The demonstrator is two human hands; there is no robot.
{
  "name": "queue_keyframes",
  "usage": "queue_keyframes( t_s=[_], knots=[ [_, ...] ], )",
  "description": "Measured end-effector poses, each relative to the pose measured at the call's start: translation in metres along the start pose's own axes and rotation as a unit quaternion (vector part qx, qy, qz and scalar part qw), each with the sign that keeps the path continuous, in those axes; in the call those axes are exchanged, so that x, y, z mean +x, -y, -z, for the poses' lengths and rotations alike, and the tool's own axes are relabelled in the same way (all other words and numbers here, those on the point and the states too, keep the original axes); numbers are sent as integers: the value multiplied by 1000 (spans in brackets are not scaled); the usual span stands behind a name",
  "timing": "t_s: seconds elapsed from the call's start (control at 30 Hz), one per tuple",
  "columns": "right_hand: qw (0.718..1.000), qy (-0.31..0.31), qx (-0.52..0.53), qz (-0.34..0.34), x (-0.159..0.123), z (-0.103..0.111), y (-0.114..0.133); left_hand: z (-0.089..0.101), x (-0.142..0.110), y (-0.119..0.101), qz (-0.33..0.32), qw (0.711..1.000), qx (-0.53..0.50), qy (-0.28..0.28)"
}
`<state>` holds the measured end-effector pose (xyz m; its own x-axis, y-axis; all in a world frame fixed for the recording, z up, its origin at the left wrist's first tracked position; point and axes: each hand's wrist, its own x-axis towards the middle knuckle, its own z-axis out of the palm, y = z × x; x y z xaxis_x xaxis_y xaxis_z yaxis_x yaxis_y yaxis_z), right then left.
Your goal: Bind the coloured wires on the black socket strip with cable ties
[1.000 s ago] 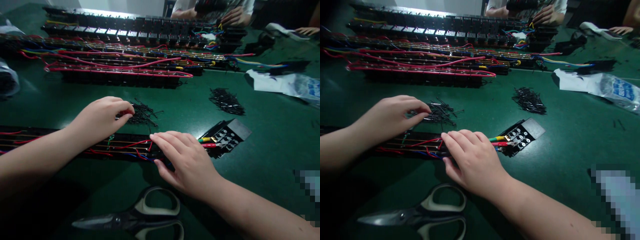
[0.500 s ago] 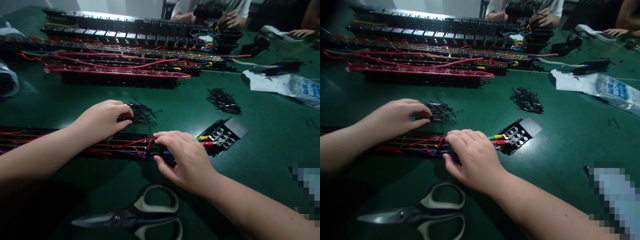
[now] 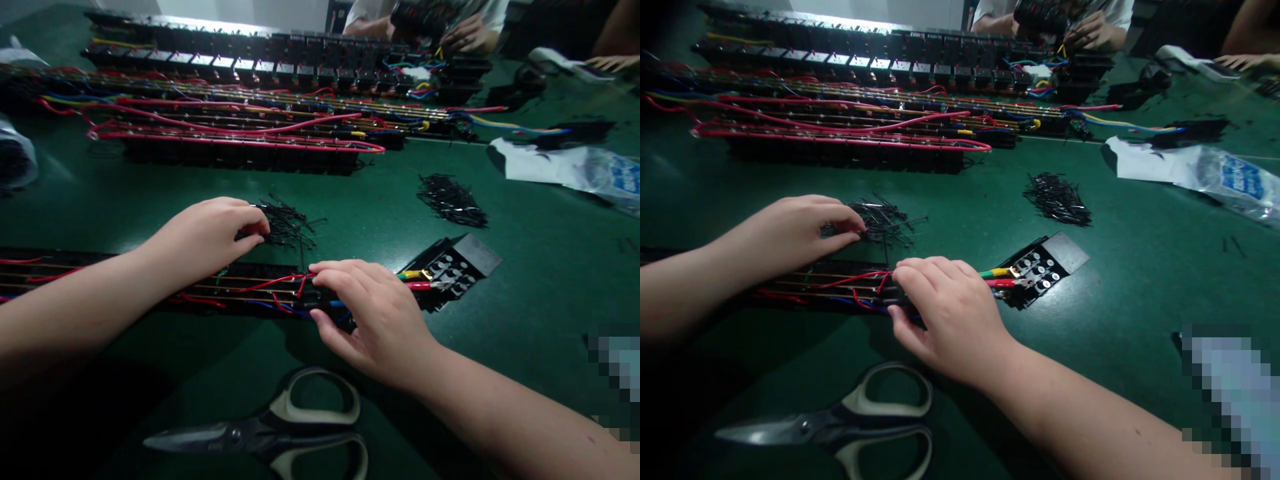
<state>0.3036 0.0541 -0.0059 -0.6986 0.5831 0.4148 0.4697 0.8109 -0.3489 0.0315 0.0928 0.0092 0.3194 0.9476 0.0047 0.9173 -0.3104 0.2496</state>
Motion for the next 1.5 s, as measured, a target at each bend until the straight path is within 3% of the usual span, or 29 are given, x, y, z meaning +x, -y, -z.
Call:
queue_keyframes(
  t_s=[0.47,0.8,1.5],
  knots=[
    [1000,0,-3,6,1,-1,-1,4,-2,-4,-29,999,-6,-29],
    [1000,2,-1,8,0,1,-1,7,-7,-8,-74,992,-45,-89],
    [1000,8,-5,5,2,0,-1,14,-11,-13,3,981,-139,-133]
  ],
)
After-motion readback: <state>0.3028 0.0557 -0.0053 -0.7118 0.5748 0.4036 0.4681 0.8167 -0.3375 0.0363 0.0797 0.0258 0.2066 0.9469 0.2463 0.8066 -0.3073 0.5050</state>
